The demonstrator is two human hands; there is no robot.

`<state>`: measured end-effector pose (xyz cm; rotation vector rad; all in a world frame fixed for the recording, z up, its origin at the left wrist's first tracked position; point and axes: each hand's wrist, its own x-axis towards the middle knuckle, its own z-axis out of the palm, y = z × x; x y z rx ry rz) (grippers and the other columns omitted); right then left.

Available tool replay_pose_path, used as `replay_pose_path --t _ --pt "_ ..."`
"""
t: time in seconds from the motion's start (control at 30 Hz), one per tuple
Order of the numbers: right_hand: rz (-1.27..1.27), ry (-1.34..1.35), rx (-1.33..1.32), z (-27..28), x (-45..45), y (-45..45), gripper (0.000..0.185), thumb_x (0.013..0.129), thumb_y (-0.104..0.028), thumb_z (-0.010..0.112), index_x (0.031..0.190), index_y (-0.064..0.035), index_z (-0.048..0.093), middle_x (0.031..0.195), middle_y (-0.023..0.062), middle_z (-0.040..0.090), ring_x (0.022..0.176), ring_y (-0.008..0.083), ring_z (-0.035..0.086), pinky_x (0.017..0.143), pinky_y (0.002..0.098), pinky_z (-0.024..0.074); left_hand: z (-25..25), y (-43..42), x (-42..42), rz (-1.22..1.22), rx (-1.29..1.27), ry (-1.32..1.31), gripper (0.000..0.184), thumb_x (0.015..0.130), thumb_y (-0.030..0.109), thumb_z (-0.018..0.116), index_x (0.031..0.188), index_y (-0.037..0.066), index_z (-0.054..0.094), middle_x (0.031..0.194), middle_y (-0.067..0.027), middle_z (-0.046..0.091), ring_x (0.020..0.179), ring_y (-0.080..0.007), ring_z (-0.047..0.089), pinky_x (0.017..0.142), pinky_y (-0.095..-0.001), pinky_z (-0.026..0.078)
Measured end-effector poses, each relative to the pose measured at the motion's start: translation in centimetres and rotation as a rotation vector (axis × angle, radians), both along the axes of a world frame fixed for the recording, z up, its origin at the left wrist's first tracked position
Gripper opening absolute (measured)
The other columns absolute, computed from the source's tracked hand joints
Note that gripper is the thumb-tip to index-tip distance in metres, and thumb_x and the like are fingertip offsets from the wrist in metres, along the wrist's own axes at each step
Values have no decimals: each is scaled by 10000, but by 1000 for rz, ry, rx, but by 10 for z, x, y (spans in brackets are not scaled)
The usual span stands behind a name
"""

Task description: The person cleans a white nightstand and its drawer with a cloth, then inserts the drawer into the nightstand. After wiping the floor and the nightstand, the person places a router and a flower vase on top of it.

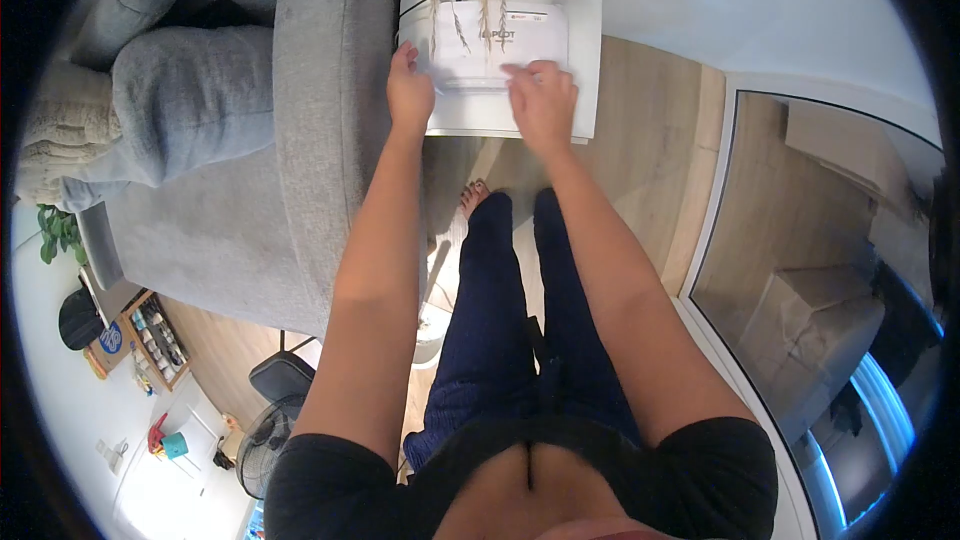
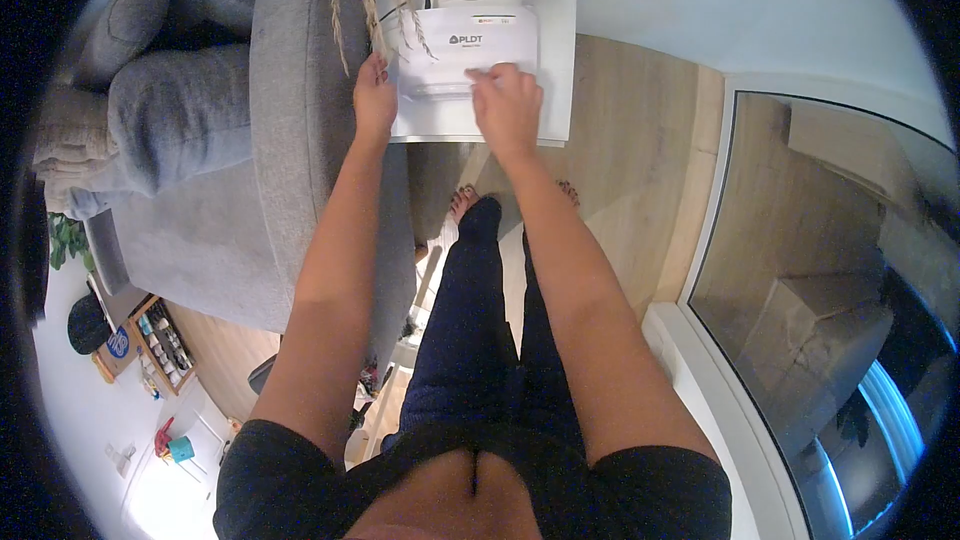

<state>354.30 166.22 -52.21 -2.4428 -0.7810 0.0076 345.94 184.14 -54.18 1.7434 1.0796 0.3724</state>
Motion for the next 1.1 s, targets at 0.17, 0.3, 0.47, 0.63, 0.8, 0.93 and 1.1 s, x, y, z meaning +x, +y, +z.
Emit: replay_pose_path --t 0.17,0.3,0.47,0.63,0.8,0.93,1.1 --pt "75 -57 160 -1 -2 39 213 691 -225 716 901 -221 678 980 -12 494 937 230 435 809 380 339 14 -9 -13 101 -36 -91 598 697 -122 369 1286 -25 410 1237 -184 509 1169 -289 476 983 -359 364" --pt "86 -50 139 -4 4 62 177 667 -242 729 836 -213 684 981 -20 496 940 224 438 810 381 339 20 -14 -21 173 -170 -166 579 722 -110 364 1293 -18 404 1236 -164 500 1140 -267 487 936 -318 388" --pt "117 -58 80 -7 5 72 97 671 -213 716 751 -174 677 959 -10 505 941 226 450 808 386 347 19 -12 -28 169 -174 -150 561 718 -115 360 1266 -18 433 1203 -160 519 1126 -272 496 948 -332 382" --pt "352 169 191 -10 -33 59 119 720 -211 662 695 -102 623 901 60 540 885 283 532 777 430 400 23 -12 -34 149 -245 -155 530 748 -92 380 1275 -37 416 1227 -134 499 1127 -224 475 966 -296 360" --pt "1181 283 -304 18 -132 -31 696 810 -47 514 1355 -436 324 1388 89 340 1198 348 424 952 592 323 44 -16 -38 160 -269 -178 510 750 -96 385 1255 -41 431 1221 -128 505 1128 -204 476 1001 -310 344" --pt "617 242 -418 36 -86 -27 667 796 -110 561 1375 -354 335 1113 43 519 989 277 521 843 457 400 48 -23 -41 156 -256 -164 539 735 -103 399 1268 -29 424 1230 -128 498 1146 -217 471 999 -311 344" --pt "470 -299 -325 6 -13 -35 619 788 -337 618 1356 -348 373 987 -5 531 856 188 475 778 337 365 38 -49 -28 194 -267 -103 600 731 -98 400 1322 2 378 1274 -157 475 1163 -260 468 974 -322 364"
